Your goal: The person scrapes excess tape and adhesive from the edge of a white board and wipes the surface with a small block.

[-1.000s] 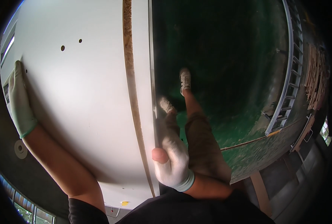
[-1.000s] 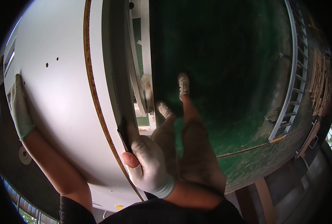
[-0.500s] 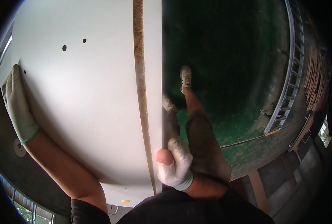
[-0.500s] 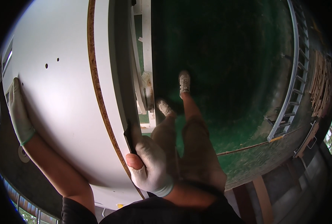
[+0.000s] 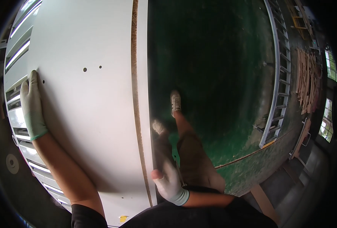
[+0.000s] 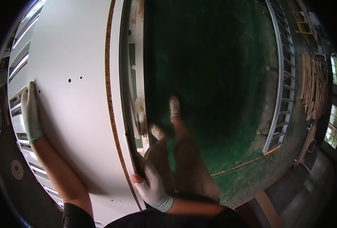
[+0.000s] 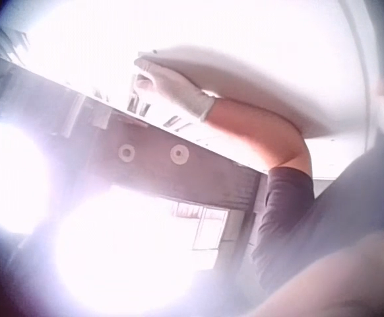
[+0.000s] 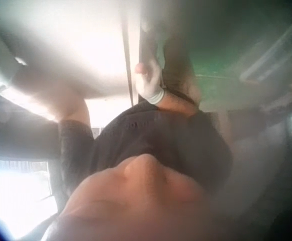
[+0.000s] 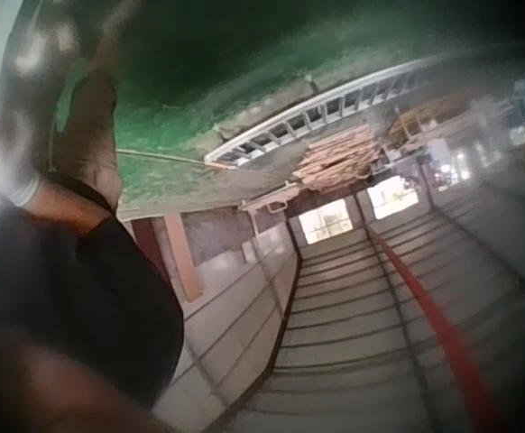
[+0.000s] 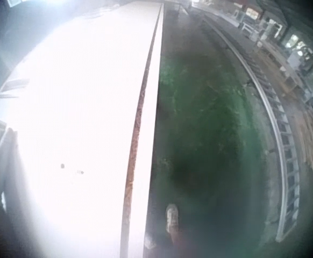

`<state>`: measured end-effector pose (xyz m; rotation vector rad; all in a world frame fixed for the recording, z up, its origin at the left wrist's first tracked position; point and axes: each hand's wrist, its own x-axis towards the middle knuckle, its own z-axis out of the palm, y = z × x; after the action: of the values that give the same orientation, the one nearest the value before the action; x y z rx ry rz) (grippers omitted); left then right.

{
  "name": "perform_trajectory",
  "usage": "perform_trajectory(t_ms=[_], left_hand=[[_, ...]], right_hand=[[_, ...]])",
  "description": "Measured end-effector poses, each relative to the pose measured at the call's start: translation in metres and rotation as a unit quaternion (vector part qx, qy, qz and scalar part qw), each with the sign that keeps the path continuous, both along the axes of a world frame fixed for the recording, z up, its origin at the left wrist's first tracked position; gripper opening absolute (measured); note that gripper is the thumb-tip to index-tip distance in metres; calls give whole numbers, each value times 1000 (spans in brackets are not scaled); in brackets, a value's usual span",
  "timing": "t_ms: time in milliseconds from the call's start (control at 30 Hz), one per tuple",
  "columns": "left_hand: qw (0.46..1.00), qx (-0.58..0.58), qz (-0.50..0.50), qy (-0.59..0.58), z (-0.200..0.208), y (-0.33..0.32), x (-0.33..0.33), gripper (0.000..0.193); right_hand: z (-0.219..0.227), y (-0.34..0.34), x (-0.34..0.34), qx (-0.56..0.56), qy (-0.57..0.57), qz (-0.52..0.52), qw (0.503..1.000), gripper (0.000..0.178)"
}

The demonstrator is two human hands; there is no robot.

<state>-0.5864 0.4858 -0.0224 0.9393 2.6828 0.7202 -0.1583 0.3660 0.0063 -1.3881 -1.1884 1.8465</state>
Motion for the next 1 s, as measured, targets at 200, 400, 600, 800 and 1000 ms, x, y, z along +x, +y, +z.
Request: perform_trajectory(t_ms=[200, 400, 600, 800, 1000], left_hand=[[997, 6, -7, 71, -1, -6, -10, 77], [996, -21, 32, 83, 7, -5, 25, 77], [993, -59, 64, 82, 10, -5, 34, 76], [989, -75, 82, 102, 19, 0, 47, 80], [997, -45, 51, 48, 9, -7, 25, 75]], right_hand=[[-22, -13, -19, 16, 53, -93, 994, 71], [-17, -1, -14, -26, -47, -51, 997, 70], [-30, -4, 0, -29, -69, 12, 997, 91], [-29, 3, -3, -9, -91, 15, 996, 94], [-18, 22, -23, 14, -90, -25, 995, 88]])
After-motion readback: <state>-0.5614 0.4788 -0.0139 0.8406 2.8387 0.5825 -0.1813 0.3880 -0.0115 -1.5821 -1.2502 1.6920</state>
